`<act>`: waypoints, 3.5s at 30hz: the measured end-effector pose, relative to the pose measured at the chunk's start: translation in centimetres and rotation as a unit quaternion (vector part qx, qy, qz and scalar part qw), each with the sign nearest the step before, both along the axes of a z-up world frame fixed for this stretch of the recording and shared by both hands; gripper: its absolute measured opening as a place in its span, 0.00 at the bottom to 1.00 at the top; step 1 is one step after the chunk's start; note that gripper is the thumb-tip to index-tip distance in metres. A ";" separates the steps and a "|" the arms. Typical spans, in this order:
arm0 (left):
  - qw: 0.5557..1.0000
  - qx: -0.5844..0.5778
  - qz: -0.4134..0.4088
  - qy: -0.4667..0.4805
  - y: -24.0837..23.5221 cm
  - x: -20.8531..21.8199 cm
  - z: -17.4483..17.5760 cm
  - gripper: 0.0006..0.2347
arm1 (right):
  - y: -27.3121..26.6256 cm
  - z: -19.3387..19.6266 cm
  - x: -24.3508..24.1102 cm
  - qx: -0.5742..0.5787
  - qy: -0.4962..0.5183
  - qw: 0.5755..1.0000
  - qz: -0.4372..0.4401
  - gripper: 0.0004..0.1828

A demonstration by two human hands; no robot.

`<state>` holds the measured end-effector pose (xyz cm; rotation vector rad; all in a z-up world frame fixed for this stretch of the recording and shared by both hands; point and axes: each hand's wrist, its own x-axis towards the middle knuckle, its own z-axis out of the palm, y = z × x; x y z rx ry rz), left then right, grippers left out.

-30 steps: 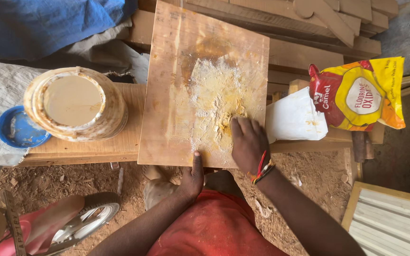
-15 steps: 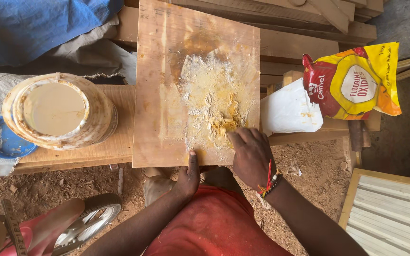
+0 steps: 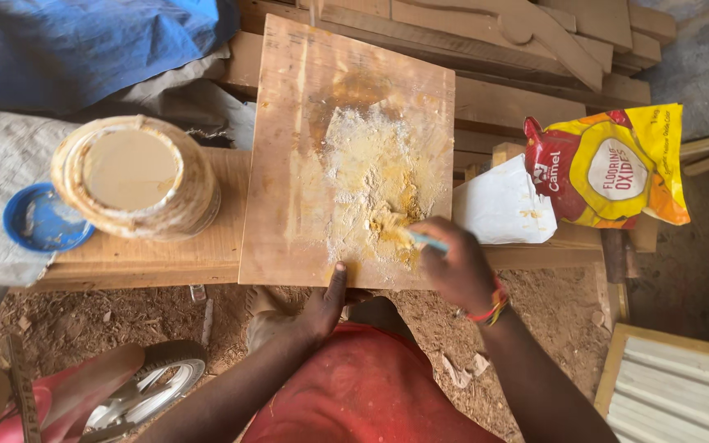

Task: The person mixes a yellow paste with a white powder on a wooden board using a scraper, then applies the mixture to a long wooden plank resting on a metal frame.

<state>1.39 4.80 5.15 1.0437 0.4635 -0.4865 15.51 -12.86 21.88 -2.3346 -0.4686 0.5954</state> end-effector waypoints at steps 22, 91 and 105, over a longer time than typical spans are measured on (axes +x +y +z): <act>0.944 -0.125 0.307 0.009 2.1 -3.2 3.1 0.30 | -4.1 -7.0 4.5 0.304 -0.136 0.943 -0.009 0.10; 0.669 0.585 0.430 -0.157 16.2 -9.5 12.9 0.25 | 22.8 10.1 0.4 0.469 0.081 0.860 0.181 0.08; 0.670 0.571 0.380 -0.284 22.6 -4.9 13.8 0.57 | 32.1 11.2 -2.6 0.134 -0.340 0.837 0.408 0.06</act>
